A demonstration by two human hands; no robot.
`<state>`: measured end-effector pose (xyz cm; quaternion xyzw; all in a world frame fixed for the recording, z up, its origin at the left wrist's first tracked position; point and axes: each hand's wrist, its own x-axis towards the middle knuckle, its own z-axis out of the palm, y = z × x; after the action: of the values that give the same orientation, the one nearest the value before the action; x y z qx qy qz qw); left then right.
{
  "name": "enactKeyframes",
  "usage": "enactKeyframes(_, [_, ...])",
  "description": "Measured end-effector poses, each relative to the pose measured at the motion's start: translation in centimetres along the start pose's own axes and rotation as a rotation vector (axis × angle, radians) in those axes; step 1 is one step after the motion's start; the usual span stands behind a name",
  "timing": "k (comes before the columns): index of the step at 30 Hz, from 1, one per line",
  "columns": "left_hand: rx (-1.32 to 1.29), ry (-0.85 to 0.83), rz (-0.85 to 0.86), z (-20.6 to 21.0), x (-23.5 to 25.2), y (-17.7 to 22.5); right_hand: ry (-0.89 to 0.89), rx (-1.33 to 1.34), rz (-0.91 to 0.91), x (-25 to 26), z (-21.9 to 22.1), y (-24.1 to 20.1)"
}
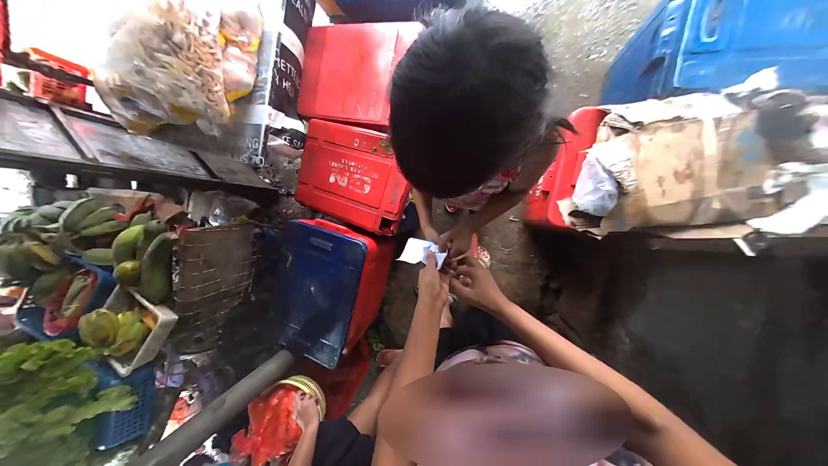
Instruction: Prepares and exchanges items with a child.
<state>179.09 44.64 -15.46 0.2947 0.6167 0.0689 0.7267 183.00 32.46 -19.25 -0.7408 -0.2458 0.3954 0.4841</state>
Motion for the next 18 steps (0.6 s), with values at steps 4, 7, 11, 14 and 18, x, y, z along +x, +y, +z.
enactKeyframes(4, [0.116, -0.017, -0.009, 0.0, 0.4, 0.0, -0.085, 0.035, 0.101, 0.7, -1.3, -1.6])
enactKeyframes(7, [0.188, -0.012, 0.008, -0.1, 0.6, 0.0, -0.106, 0.002, 0.095, 1.8, -1.8, -1.8])
enactKeyframes(11, [0.162, -0.075, 0.044, -0.4, 1.0, 0.2, -0.120, -0.041, 0.095, 2.6, -2.3, -1.1])
enactKeyframes(14, [0.146, -0.053, 0.038, -0.2, 1.1, 0.3, -0.090, -0.041, 0.078, 3.0, -2.7, -0.8])
enactKeyframes(18, [-0.002, -0.037, 0.033, 0.2, 0.6, 0.8, -0.070, -0.018, 0.101, 2.9, -2.9, -0.8])
